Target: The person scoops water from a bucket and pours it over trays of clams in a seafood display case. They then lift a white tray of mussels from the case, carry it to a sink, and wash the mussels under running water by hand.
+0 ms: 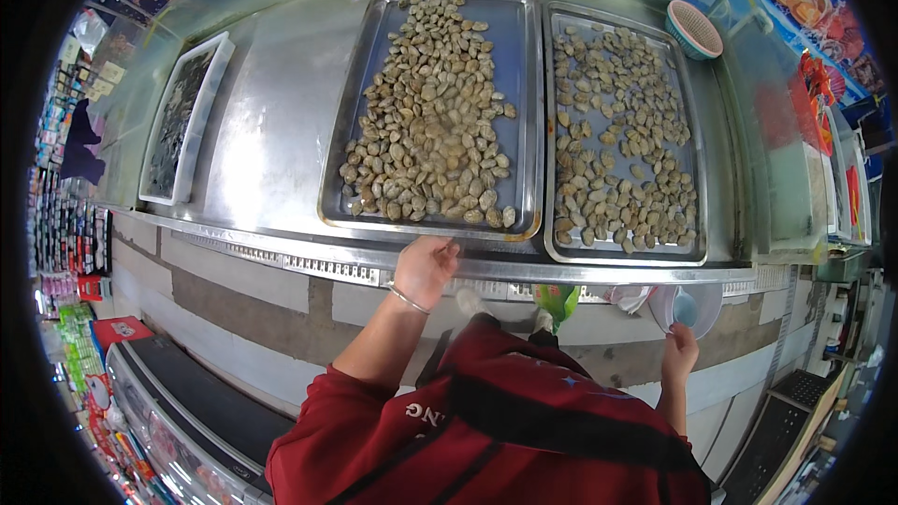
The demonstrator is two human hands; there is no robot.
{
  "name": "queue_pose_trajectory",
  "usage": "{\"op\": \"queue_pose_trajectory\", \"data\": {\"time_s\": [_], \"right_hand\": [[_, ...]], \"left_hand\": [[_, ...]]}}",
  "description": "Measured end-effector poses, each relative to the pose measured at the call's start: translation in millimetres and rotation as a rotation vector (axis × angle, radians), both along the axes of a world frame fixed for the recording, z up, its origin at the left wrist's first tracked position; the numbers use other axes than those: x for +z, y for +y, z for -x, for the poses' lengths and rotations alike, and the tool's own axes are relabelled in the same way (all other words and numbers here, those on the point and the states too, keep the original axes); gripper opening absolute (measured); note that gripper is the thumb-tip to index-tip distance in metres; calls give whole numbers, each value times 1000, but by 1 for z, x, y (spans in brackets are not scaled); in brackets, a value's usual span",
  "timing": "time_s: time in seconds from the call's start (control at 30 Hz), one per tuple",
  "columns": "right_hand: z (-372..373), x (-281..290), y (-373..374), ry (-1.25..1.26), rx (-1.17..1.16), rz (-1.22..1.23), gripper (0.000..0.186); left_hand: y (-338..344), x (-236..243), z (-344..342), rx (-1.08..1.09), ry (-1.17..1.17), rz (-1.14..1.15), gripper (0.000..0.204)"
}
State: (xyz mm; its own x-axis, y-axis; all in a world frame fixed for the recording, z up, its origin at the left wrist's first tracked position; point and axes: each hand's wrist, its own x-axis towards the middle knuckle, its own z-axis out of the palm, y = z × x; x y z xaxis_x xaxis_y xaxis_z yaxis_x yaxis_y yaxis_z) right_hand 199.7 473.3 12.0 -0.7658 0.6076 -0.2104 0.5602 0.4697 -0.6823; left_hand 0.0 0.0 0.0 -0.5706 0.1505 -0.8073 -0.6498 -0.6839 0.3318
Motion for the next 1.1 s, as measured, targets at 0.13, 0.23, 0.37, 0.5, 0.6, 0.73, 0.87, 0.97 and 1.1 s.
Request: {"op": "queue_pose_trajectory", "data": {"time_s": [0.13, 0.23, 0.37, 0.5, 0.6, 0.73, 0.87, 0.97, 1.1], "right_hand": [[-25, 17, 5, 2, -90, -5, 20], [-26, 18, 110, -4, -114, -27, 21], [-67, -25, 140, -97, -235, 16, 24], [-118, -35, 270, -135, -288, -29, 35], [-118, -56, 342, -207, -251, -171, 28], [-144, -85, 501, -221, -308, -33, 28], [-159, -152, 707, -183, -371, 19, 24], [-135, -246, 819, -238, -505, 317, 19], [-103, -361, 1023, 56, -928, 848, 16]], "left_hand": [[37, 71, -13, 54, 166, 253, 50], [145, 47, 6, -461, 857, 939, 46], [184, 9, 26, -1166, 1158, 1659, 41], [324, -44, 9, -1018, 1294, 1617, 29], [363, -31, -27, -999, 1220, 1742, 33], [478, 0, -71, -946, 1047, 1775, 41], [684, 15, -117, -947, 1226, 1775, 47], [839, 14, -123, -1121, 1233, 1744, 60], [1072, -68, -136, -1419, 1121, 1818, 99]]}}
